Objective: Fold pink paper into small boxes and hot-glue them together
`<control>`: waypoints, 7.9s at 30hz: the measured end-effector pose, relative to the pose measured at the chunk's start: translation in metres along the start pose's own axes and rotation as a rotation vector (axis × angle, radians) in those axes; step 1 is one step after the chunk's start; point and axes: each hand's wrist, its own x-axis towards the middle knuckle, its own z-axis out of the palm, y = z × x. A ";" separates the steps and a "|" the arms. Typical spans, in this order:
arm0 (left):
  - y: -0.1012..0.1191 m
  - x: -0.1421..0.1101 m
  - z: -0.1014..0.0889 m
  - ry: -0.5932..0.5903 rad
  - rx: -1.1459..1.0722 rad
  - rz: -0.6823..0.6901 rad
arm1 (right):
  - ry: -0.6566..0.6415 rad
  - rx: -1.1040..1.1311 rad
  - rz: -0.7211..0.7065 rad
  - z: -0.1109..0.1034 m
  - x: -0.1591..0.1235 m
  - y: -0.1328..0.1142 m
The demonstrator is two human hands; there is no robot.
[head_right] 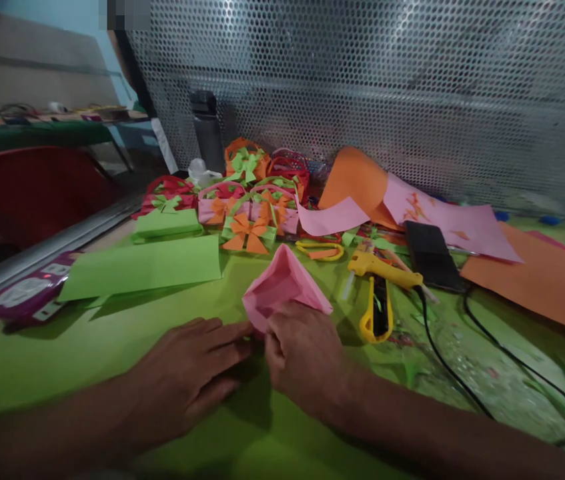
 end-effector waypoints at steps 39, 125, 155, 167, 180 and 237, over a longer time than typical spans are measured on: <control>0.001 0.002 0.007 -0.091 0.104 0.063 | -0.008 -0.221 -0.196 -0.022 -0.024 0.000; -0.016 0.047 -0.053 0.312 -0.134 -0.412 | -0.315 -0.457 -0.322 -0.023 -0.035 -0.001; -0.031 0.077 -0.015 -0.039 -0.157 -0.415 | -0.190 -0.398 -0.362 -0.019 -0.037 0.000; -0.023 0.068 -0.014 -0.072 -0.179 -0.401 | -0.073 -0.447 -0.385 -0.005 -0.042 0.009; -0.035 0.056 -0.026 -0.020 -0.280 -0.286 | -0.080 -0.438 -0.354 -0.004 -0.045 0.011; -0.003 0.008 0.013 0.147 0.148 0.069 | -0.085 -0.384 -0.248 -0.012 -0.043 0.009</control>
